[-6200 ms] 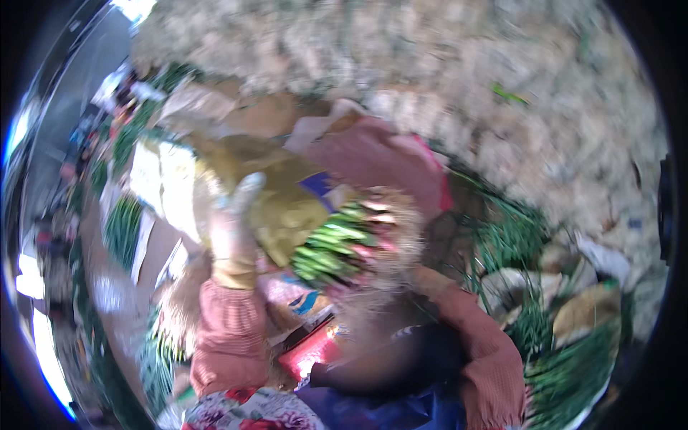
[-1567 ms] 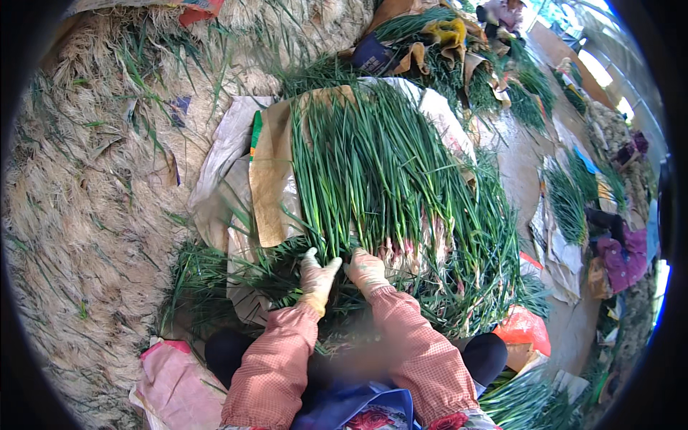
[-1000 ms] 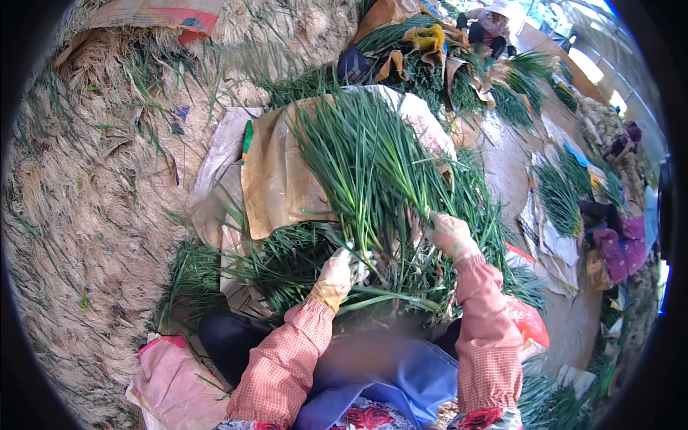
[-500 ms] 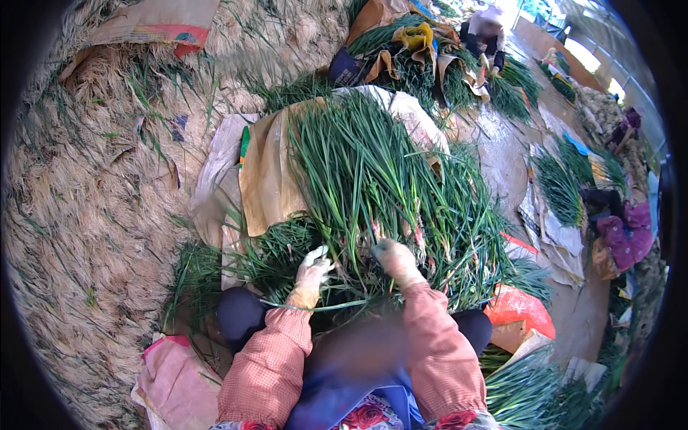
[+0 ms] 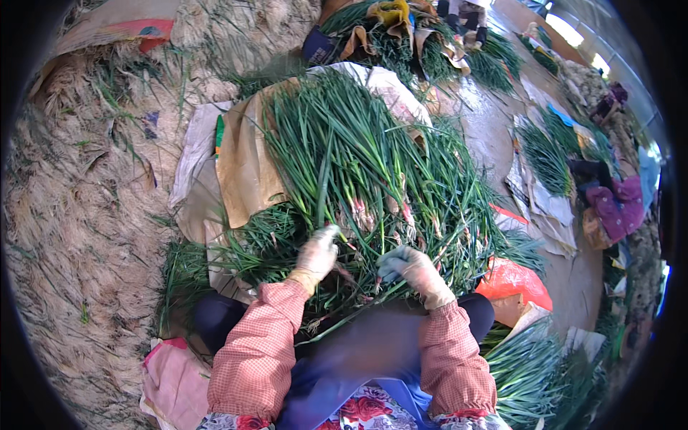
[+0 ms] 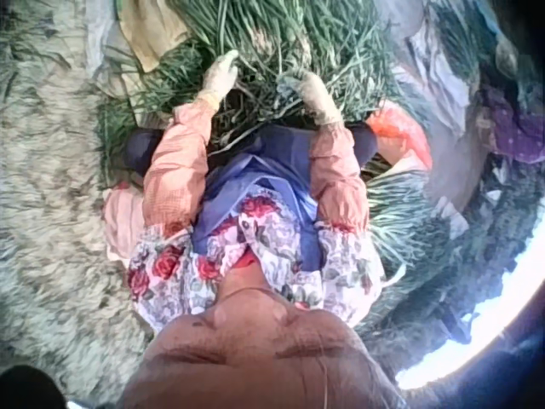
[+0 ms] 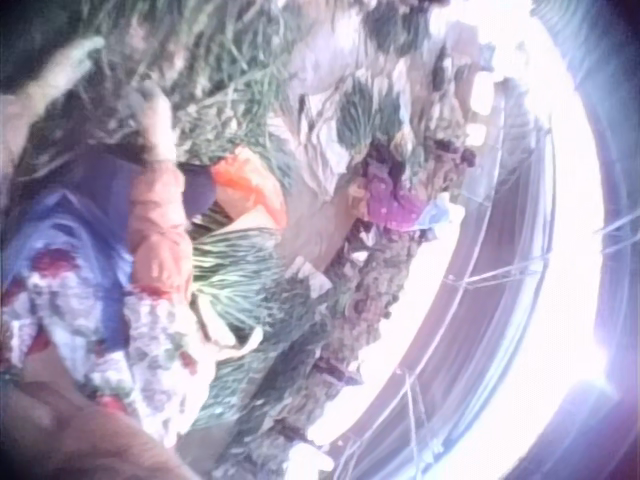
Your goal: The person gathers green onions, aligns the roots, and ties them into bundles using a rubber band. The person places the finished bundles into a sack.
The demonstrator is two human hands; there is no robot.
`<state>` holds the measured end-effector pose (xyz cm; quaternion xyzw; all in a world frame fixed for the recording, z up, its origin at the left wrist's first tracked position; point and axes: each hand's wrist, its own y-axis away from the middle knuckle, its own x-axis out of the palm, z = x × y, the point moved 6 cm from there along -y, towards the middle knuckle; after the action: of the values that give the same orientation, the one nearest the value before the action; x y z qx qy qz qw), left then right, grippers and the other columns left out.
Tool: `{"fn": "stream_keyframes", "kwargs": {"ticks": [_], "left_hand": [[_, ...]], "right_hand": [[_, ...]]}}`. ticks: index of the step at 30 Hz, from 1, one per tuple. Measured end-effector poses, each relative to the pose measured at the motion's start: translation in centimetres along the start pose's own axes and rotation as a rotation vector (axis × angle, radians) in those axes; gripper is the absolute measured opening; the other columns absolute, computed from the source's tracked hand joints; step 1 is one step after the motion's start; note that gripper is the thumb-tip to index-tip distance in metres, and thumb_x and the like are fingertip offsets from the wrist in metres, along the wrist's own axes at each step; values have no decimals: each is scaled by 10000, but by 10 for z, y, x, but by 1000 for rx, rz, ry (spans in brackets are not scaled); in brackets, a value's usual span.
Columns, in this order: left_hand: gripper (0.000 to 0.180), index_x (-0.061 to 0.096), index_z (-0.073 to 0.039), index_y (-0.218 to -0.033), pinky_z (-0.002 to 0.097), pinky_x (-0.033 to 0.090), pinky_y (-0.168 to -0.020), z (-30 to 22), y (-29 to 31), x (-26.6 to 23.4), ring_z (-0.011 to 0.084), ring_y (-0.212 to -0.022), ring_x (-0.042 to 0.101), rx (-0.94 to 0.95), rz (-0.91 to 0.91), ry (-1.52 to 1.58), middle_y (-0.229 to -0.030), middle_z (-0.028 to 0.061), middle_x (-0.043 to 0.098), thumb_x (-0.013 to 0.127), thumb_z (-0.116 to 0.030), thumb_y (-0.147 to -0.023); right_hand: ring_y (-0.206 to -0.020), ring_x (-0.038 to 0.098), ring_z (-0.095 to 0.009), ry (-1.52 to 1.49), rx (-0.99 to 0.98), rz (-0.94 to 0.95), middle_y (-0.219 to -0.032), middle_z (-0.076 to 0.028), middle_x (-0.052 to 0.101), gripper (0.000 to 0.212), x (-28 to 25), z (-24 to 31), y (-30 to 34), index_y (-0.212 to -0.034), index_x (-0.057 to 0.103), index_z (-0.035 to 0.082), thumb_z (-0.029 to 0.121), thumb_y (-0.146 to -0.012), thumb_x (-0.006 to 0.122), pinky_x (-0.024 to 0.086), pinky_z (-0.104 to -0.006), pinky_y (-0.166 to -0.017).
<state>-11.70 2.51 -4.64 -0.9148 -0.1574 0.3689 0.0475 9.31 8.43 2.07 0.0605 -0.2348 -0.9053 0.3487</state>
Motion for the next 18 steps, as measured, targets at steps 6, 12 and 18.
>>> {"fn": "stream_keyframes", "kwargs": {"ticks": [6,12,18], "left_hand": [[391,536,-24,-1218,297,480,-875,10,-2,-41,177,-940,591,-291,-372,294,-1147,111,597,534,58,-835],[240,554,-15,-1043,217,470,-573,-61,48,11,131,-691,614,-456,10,1071,-924,98,654,619,16,-814],[203,562,-17,-1079,203,428,-513,-51,75,-5,142,-678,623,-689,238,1347,-899,110,676,542,-45,-879]], "right_hand": [[-861,636,-334,1017,139,-241,-863,-169,669,501,-13,-70,-10,-1017,629,51,512,-820,601,487,-407,-747],[-574,627,-284,1250,-484,-331,-679,-106,634,200,50,-24,21,-845,631,103,299,-812,621,488,-377,-508],[-518,553,-99,211,142,165,-638,-40,604,684,39,-45,12,-1239,528,7,564,-846,584,433,-249,-457]]}}
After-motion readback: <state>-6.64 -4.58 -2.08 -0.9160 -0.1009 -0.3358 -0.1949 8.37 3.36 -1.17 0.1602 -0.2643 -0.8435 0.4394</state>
